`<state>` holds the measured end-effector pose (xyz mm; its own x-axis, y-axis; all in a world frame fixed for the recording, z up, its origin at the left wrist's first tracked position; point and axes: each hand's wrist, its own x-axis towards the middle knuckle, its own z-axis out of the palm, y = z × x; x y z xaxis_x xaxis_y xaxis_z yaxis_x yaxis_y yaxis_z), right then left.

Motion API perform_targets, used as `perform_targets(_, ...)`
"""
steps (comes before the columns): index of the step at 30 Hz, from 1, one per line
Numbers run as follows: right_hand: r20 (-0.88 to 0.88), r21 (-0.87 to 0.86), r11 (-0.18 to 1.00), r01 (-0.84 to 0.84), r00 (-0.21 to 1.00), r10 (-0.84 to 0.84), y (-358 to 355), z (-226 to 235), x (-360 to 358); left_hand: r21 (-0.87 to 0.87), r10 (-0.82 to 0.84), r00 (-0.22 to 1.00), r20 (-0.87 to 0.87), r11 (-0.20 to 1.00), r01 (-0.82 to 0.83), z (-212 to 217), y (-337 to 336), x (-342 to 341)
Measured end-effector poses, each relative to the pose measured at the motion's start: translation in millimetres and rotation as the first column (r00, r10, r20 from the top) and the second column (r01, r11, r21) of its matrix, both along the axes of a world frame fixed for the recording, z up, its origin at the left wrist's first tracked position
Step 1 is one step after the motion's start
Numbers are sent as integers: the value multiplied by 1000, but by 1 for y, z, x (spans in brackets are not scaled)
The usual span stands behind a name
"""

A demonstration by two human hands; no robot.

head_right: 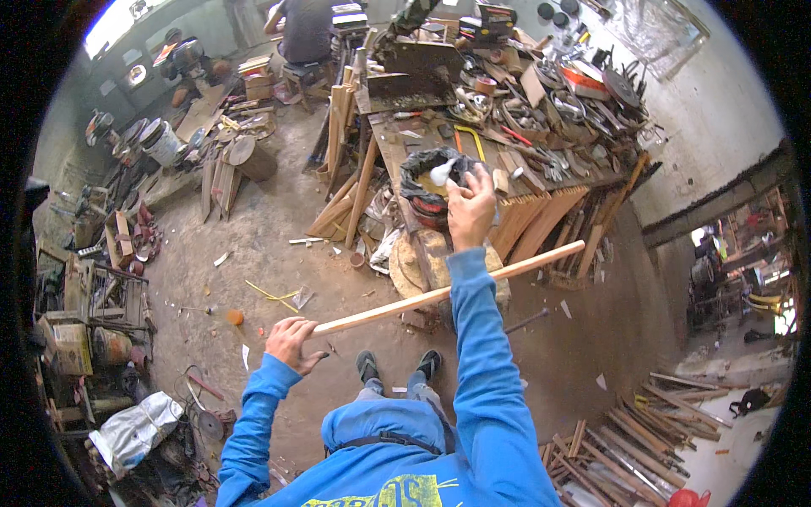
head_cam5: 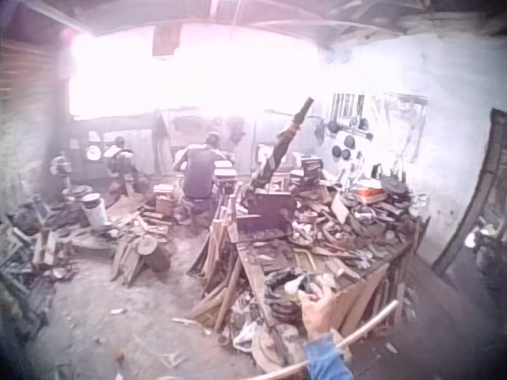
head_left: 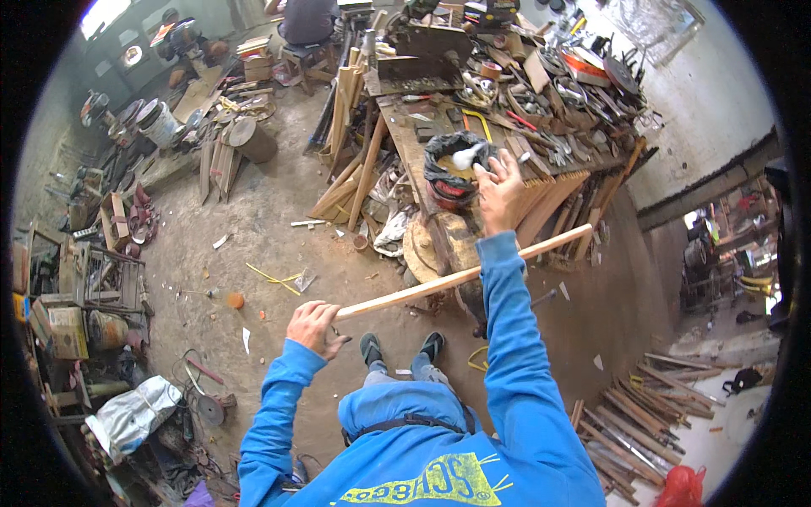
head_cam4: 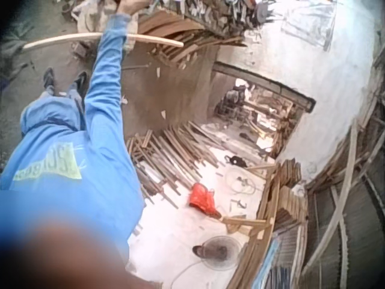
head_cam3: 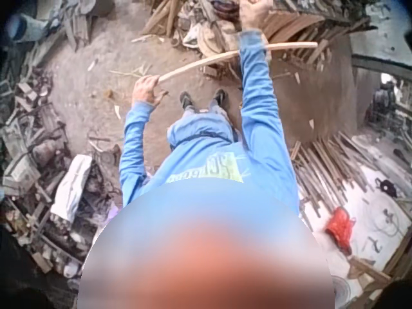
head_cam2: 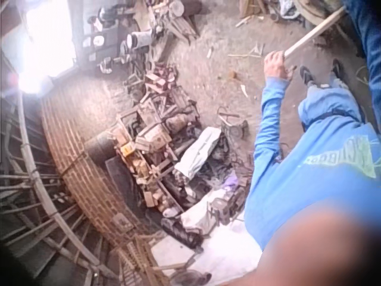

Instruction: The person applies glue from a white bottle to a long wooden dowel held in a bench vise. They rotate the dowel and spread the glue along its length with their fingers, repeating the process on both ends of the dowel.

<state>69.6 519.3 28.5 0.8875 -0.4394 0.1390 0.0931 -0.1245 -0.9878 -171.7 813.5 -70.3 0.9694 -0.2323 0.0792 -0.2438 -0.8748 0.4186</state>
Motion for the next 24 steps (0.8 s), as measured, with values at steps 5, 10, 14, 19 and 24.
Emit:
perform_targets(5,185,-82,937,340,929,-320,-131,-73,-124,49,44,986,-161,998,-37,2,-63,26)
perform_targets(10,-138,-389,598,701,597,-790,-264,-268,-265,140,12,935,-353,989,40,7,-139,75)
perform_targets(14,-698,659,273,701,705,-125,-298,-358,-264,184,-70,943,-325,974,136,0,-204,116)
perform_targets(19,-395,497,710,499,858,-328,-248,-244,-184,249,-45,959,-279,961,118,-7,-218,124)
perform_targets(24,82,576,541,-613,701,708,-66,-112,-299,221,-118,975,-188,962,159,-7,-204,118)
